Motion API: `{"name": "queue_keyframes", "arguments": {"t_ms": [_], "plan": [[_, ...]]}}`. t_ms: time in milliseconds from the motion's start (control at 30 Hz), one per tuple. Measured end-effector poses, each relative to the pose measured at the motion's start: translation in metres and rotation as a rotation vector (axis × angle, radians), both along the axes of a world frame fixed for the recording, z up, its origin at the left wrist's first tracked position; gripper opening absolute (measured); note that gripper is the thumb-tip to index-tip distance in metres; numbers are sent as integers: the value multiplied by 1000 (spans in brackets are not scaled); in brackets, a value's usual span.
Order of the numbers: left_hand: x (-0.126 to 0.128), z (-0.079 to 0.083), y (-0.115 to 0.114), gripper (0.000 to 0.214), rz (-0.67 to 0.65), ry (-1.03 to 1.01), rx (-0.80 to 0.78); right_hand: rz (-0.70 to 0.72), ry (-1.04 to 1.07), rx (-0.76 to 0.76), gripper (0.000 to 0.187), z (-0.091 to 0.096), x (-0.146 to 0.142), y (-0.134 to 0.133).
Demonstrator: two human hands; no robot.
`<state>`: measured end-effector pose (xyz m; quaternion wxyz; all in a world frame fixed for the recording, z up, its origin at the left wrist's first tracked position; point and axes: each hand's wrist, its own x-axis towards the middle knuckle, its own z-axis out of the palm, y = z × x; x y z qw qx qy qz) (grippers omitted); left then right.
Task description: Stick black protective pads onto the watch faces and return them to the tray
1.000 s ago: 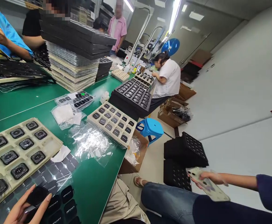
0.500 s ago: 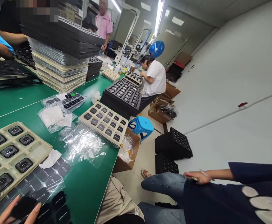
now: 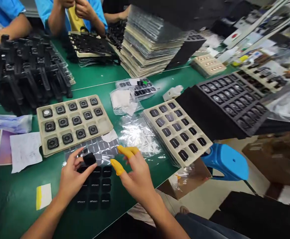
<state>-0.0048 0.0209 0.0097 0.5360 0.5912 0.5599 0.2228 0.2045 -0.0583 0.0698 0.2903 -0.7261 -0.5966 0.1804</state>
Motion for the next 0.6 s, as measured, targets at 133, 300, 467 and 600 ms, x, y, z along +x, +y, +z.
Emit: {"name": "queue_keyframes", "arguments": {"t_ms": [133, 300, 467, 600], "plan": [[-3, 0, -1, 69, -54, -26, -2, 173, 216, 10, 41, -43, -27, 38], [-2, 2, -2, 67, -30, 9, 35, 254, 320, 77, 28, -66, -39, 53], [-3, -1, -1, 56, -24, -19, 51, 229, 427, 186, 21, -66, -44, 54], [-2, -1, -1, 44, 6, 46, 57, 155, 567, 221, 3, -48, -15, 55]]}}
